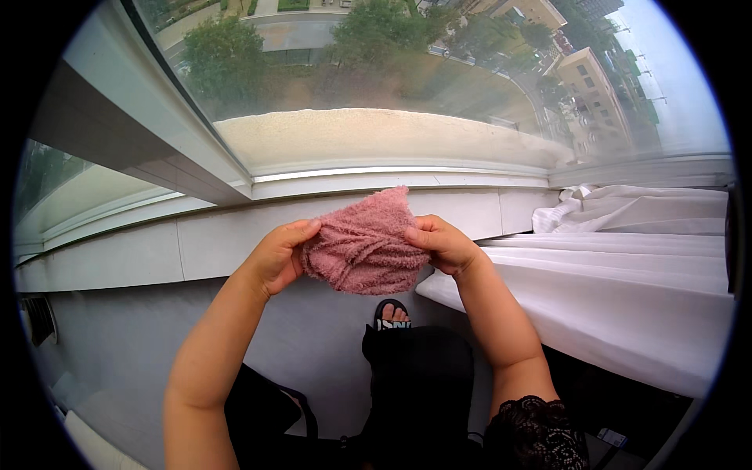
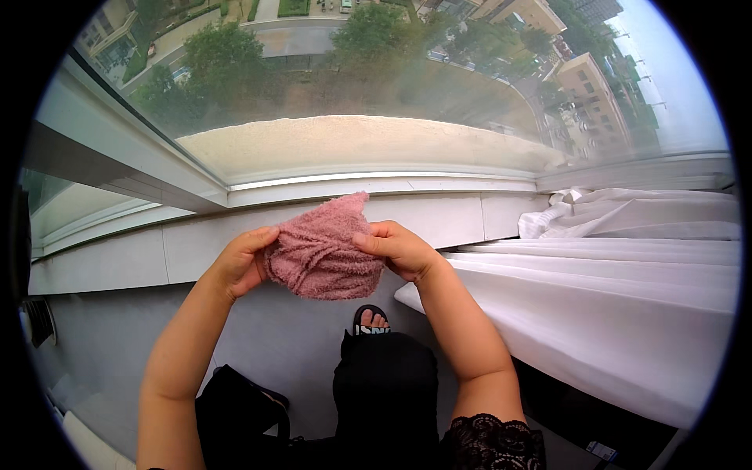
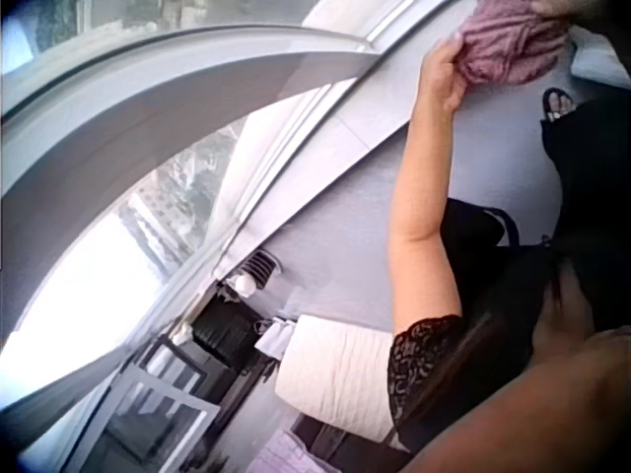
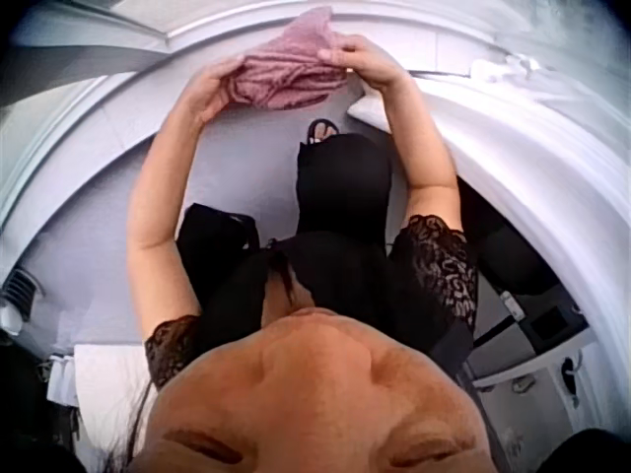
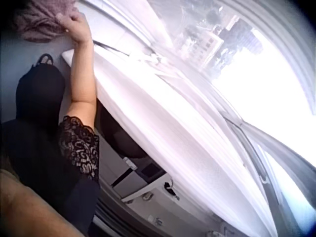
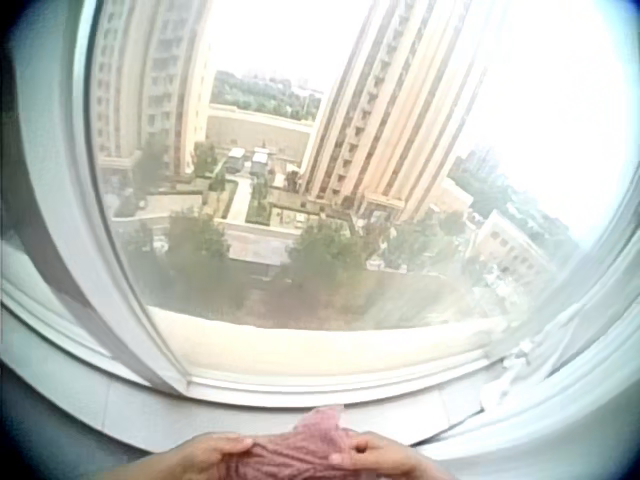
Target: The person washes a cloth in a sink, wrings it out, and then uses it to wipe the window sill and the glass of a large window. The person sits on the floor to reach the lower parts of the window frame.
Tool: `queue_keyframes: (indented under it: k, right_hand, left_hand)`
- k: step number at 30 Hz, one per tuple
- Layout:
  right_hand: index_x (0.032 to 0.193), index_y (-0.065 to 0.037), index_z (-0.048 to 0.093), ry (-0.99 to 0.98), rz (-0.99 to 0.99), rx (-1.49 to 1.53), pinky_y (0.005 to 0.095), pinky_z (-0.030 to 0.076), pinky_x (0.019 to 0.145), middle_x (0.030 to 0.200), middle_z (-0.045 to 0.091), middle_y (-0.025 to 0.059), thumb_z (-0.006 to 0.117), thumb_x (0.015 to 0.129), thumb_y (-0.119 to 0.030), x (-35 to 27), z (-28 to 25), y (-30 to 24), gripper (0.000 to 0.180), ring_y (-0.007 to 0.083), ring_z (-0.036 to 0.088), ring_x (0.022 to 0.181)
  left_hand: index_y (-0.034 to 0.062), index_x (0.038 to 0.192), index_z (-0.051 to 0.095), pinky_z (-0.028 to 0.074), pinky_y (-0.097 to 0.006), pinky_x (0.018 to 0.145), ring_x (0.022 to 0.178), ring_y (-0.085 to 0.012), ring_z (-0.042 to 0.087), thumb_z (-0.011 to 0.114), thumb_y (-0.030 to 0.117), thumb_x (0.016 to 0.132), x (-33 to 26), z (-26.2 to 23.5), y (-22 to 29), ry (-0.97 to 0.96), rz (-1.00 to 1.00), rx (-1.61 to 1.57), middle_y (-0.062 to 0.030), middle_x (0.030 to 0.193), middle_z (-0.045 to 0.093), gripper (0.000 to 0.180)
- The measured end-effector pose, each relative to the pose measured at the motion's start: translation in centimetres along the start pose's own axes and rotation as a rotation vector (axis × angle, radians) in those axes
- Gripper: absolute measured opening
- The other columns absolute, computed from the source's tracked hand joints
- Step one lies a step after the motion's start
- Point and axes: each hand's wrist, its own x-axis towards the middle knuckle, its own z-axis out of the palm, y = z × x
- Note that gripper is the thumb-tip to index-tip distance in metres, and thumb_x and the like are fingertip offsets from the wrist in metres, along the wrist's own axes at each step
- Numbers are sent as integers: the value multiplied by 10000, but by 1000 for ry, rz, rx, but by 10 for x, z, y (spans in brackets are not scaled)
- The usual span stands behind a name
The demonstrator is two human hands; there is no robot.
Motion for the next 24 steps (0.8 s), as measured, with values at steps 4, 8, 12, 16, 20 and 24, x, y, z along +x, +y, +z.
queue_keyframes:
  k: [4,8,12,16,20,24]
  right_hand:
    - [852,4,698,260,-247,-766,245,463,681,861,648,24,702,857,-345,-16,-14,-13,349,120,594,767]
    - [706,-46,633,681,-226,-290,227,363,549,670,556,-35,717,841,-342,-35,-52,-22,336,45,475,641]
    - [1200,32,553,1820,-532,-904,441,421,957,1213,566,269,702,808,-478,-43,-167,29,660,382,530,1133]
    - [1426,-114,399,1172,-202,-1432,594,194,1095,1518,236,227,638,802,-580,-4,-146,76,815,466,177,1384]
    - [1425,-170,407,1026,-458,-1413,608,150,1110,1527,232,185,628,791,-572,49,-110,139,782,452,178,1393]
    - [1389,-142,449,637,-605,-1579,588,183,1106,1487,321,169,644,791,-523,47,-72,157,735,414,272,1367]
  left_hand:
    - [29,1144,581,490,-370,915,1015,-190,616,574,235,958,35,-8,-35,142,-33,147,-71,1084,641,278]
    - [56,1158,557,446,-307,898,952,-128,572,645,228,911,45,26,-49,299,155,425,-25,998,613,314]
    - [48,1159,560,429,-318,912,987,-136,558,674,201,866,58,29,-65,337,330,774,-40,1047,604,349]
    - [51,1093,599,447,-374,905,1025,-241,558,689,171,820,66,7,-78,299,530,1329,-115,1098,589,311]
    - [41,1057,599,451,-416,899,1032,-339,544,705,107,766,77,-8,-86,252,747,1698,-149,1088,581,317]
    - [39,1035,595,447,-426,899,1036,-349,541,722,44,716,79,-13,-79,165,849,1751,-147,1091,579,344]
